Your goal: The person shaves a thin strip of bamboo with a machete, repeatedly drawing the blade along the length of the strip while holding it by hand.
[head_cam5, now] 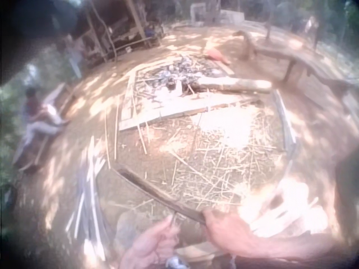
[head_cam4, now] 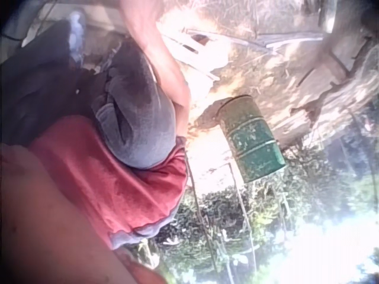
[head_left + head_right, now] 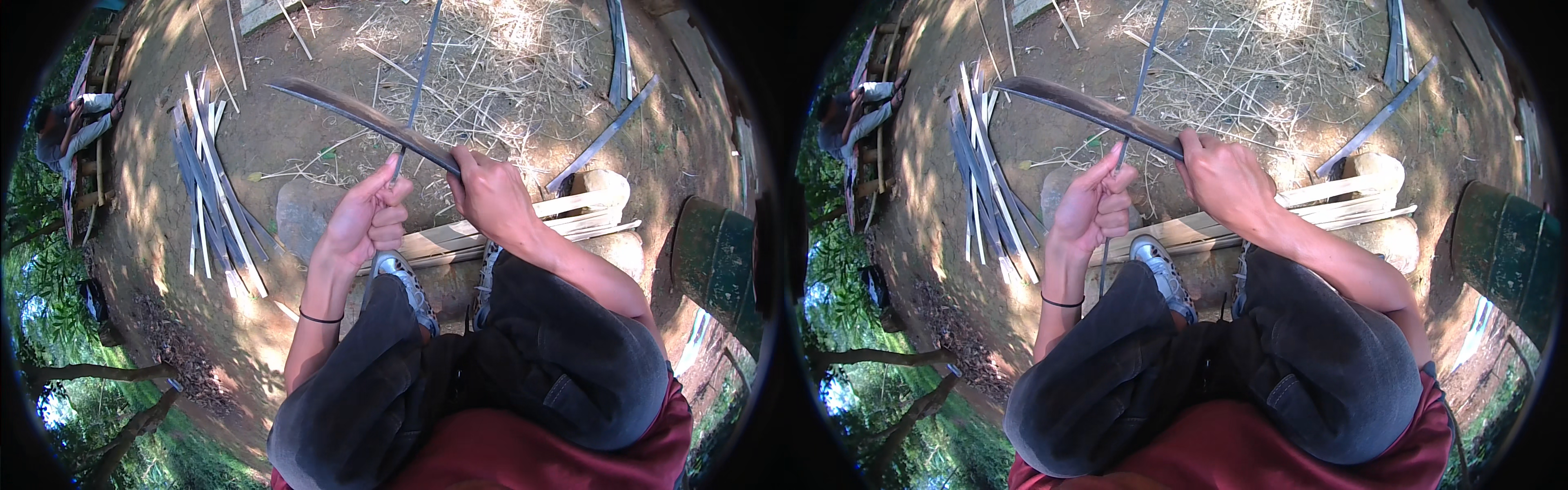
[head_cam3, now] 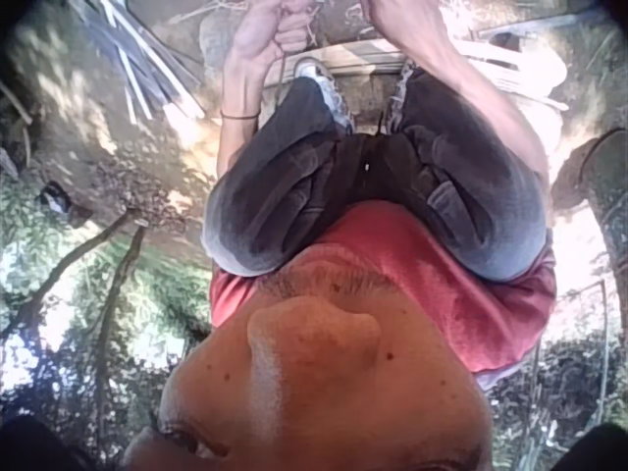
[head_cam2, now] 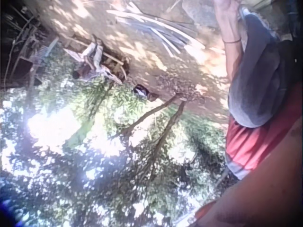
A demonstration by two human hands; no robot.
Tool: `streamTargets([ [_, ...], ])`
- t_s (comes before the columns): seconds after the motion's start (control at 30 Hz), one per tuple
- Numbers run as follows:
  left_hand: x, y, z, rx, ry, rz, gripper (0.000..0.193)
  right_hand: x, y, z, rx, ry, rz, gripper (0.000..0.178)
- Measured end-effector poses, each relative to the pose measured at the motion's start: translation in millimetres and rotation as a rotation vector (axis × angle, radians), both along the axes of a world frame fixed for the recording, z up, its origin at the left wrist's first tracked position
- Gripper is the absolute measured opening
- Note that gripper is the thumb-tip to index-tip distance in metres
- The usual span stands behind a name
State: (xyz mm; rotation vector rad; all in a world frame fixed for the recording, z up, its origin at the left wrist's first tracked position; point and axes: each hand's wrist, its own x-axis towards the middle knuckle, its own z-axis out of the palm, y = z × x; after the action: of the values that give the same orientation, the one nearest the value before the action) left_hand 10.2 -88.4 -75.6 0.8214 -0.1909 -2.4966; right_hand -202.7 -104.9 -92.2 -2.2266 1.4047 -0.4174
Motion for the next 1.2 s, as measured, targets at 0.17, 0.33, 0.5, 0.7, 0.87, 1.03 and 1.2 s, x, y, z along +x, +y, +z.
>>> streamTargets([
  [0.17, 6, 0, -8, -0.018, 0.090, -0.007, 0.051, 0, -4, 4, -0.013, -0.072, 0.019, 0.015],
  [0.33, -2, -1, -8, -0.118, -0.074, 0.045, 0.051, 4, -11, 27, 0.291, -0.334, -0.039, 0.018],
  [0.5, -2, 3, -11, -0.103, 0.078, 0.017, 0.052, 19, -17, 34, 0.688, -0.879, -0.306, 0.025],
  [0.7, -17, 3, 5, -0.192, -0.040, -0.033, 0.049, 12, -36, 37, 0.724, -0.966, -0.324, 0.023],
  [0.87, -44, 15, 9, -0.605, -0.765, 0.159, 0.039, 9, -40, 45, 0.620, -0.848, -0.338, 0.024],
  [1.03, -51, 11, 9, -0.585, -0.782, 0.250, 0.041, 3, -38, 44, 0.559, -0.813, -0.256, 0.027],
  [1.2, -27, -9, 22, -0.314, -0.447, 0.251, 0.042, -2, -22, 39, 0.205, -0.411, -0.046, 0.022],
])
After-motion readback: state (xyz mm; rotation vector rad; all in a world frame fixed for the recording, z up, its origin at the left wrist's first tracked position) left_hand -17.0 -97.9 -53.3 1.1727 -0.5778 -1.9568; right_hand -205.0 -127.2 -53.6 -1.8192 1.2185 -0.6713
